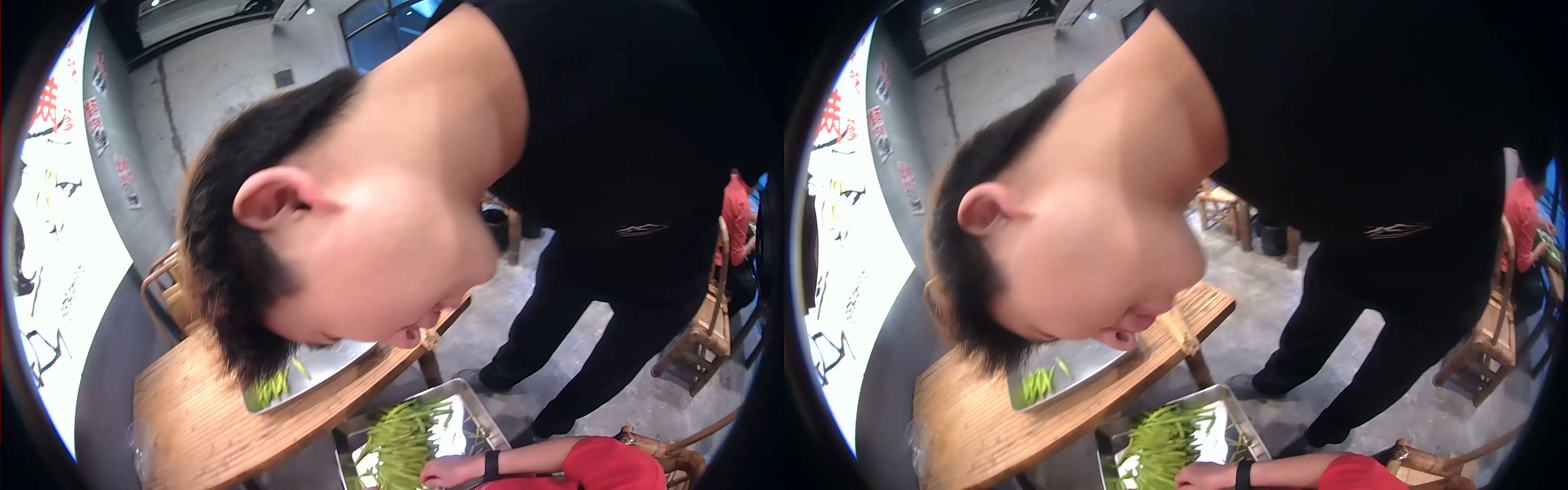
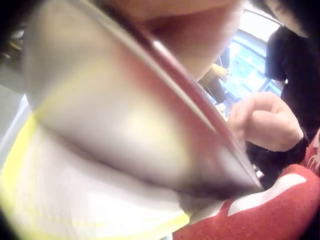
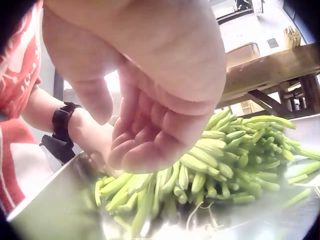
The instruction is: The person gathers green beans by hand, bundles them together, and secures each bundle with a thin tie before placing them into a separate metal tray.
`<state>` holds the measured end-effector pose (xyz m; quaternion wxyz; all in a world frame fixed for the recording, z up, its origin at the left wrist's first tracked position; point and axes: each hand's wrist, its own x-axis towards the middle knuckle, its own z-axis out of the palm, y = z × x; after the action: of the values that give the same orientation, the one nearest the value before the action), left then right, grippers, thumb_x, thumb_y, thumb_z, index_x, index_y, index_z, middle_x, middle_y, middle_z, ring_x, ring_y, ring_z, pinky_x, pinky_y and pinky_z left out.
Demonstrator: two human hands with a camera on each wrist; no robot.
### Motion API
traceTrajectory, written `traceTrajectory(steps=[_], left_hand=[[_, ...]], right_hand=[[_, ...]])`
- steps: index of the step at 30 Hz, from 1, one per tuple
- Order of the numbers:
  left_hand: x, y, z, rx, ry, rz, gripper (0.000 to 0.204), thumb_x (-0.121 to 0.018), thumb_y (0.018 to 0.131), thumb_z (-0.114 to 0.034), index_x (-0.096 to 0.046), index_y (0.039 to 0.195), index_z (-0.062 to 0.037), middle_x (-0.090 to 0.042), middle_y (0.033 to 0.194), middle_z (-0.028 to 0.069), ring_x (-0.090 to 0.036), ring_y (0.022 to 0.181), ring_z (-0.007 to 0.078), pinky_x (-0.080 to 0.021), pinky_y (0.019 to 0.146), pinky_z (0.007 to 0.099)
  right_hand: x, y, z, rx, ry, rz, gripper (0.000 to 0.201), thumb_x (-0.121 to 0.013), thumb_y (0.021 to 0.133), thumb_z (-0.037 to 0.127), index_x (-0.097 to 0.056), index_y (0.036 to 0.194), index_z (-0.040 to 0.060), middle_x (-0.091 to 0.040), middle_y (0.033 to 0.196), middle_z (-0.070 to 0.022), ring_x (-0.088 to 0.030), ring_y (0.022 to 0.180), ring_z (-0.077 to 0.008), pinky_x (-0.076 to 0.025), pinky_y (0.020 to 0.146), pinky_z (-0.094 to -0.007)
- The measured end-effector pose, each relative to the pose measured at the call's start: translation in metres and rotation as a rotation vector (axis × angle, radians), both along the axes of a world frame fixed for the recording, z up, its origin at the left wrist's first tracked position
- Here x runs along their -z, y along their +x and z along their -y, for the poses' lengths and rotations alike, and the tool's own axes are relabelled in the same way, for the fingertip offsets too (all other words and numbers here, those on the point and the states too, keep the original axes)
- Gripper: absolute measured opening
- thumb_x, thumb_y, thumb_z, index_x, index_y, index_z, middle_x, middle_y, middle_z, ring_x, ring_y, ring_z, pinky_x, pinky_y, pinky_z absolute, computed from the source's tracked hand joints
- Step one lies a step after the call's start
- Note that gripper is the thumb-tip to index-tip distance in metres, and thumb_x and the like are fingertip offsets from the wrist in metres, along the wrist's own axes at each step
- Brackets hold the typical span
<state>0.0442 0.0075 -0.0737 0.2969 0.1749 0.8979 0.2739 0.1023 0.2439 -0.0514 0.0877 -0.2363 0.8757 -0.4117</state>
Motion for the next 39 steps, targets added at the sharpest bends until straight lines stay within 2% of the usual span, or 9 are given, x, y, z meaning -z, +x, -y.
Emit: traceTrajectory(steps=[3,14,16,20,22,24,32,34,39], left_hand=[[0.023,-0.013,0.009,-0.054,0.012,-0.030,0.046,-0.066,0.074,-0.031,-0.062,0.107,0.0010,-0.065,0.097,0.0220,-0.065,0.088,0.0286,-0.050,0.082,0.0339],[0.052,0.001,0.016,-0.228,0.171,0.058,0.015,-0.064,0.077,-0.014,-0.062,0.078,0.0010,-0.063,0.070,0.0195,-0.061,0.056,0.0254,-0.049,0.053,0.0395],[-0.045,0.018,-0.006,-0.506,0.391,-0.147,0.025,-0.062,0.075,-0.012,-0.061,0.096,0.0027,-0.066,0.083,0.0187,-0.066,0.077,0.0270,-0.051,0.070,0.0383],[-0.030,0.014,-0.003,-0.220,0.497,-0.354,0.036,-0.061,0.076,-0.015,-0.058,0.109,-0.0002,-0.063,0.106,0.0173,-0.061,0.100,0.0295,-0.047,0.085,0.0365],[-0.033,0.036,0.017,-0.353,0.716,0.214,0.023,-0.057,0.080,-0.008,-0.058,0.100,0.0027,-0.064,0.100,0.0114,-0.062,0.088,0.0170,-0.049,0.074,0.0286],[-0.076,0.029,-0.007,-0.267,0.697,0.205,0.014,-0.054,0.081,-0.005,-0.064,0.089,0.0020,-0.067,0.079,0.0058,-0.060,0.073,0.0104,-0.048,0.068,0.0273],[-0.064,0.024,0.003,-0.114,0.260,0.012,0.019,-0.058,0.078,-0.013,-0.064,0.090,0.0002,-0.062,0.069,0.0077,-0.052,0.065,0.0092,-0.045,0.062,0.0290],[-0.064,0.024,0.001,-0.102,0.259,0.006,0.029,-0.059,0.076,-0.024,-0.064,0.095,-0.0031,-0.061,0.074,0.0241,-0.061,0.075,0.0387,-0.049,0.067,0.0410],[-0.066,0.031,-0.025,-0.119,0.253,-0.215,0.023,-0.059,0.082,-0.027,-0.064,0.082,-0.0038,-0.061,0.068,0.0200,-0.061,0.068,0.0379,-0.048,0.061,0.0436]], right_hand=[[0.003,-0.003,0.012,-0.027,-0.027,0.058,0.022,-0.052,0.085,0.023,-0.062,0.091,0.0033,-0.062,0.087,-0.0151,-0.059,0.081,-0.0319,-0.048,0.071,-0.0388],[-0.048,-0.007,0.027,0.040,-0.075,-0.111,0.011,-0.053,0.084,0.009,-0.060,0.086,0.0011,-0.058,0.083,-0.0157,-0.057,0.079,-0.0319,-0.047,0.071,-0.0385],[-0.043,-0.006,0.023,0.141,-0.115,-0.129,0.015,-0.056,0.082,0.007,-0.062,0.095,0.0028,-0.060,0.094,-0.0150,-0.057,0.089,-0.0307,-0.047,0.078,-0.0364],[-0.039,-0.021,0.027,0.139,0.092,-0.568,0.027,-0.059,0.079,0.008,-0.061,0.106,0.0044,-0.057,0.108,-0.0161,-0.052,0.109,-0.0333,-0.040,0.097,-0.0433],[-0.044,-0.009,0.052,0.061,0.164,-0.554,0.029,-0.060,0.078,0.010,-0.061,0.106,0.0033,-0.056,0.111,-0.0162,-0.052,0.109,-0.0340,-0.038,0.099,-0.0452],[-0.055,-0.024,0.022,-0.027,0.044,-0.559,0.015,-0.060,0.075,0.016,-0.062,0.086,0.0060,-0.057,0.072,-0.0107,-0.058,0.070,-0.0288,-0.046,0.062,-0.0400],[-0.039,-0.009,0.024,-0.007,0.097,-0.310,0.012,-0.062,0.076,0.012,-0.060,0.086,0.0053,-0.055,0.071,-0.0101,-0.058,0.069,-0.0290,-0.046,0.061,-0.0392],[-0.037,-0.007,0.025,-0.016,0.080,-0.317,0.015,-0.061,0.075,0.008,-0.059,0.089,0.0034,-0.056,0.072,-0.0117,-0.057,0.069,-0.0303,-0.046,0.061,-0.0390],[-0.037,-0.008,0.031,0.027,0.067,-0.337,0.015,-0.058,0.073,0.004,-0.058,0.088,0.0030,-0.055,0.073,-0.0125,-0.057,0.069,-0.0316,-0.046,0.060,-0.0398]])
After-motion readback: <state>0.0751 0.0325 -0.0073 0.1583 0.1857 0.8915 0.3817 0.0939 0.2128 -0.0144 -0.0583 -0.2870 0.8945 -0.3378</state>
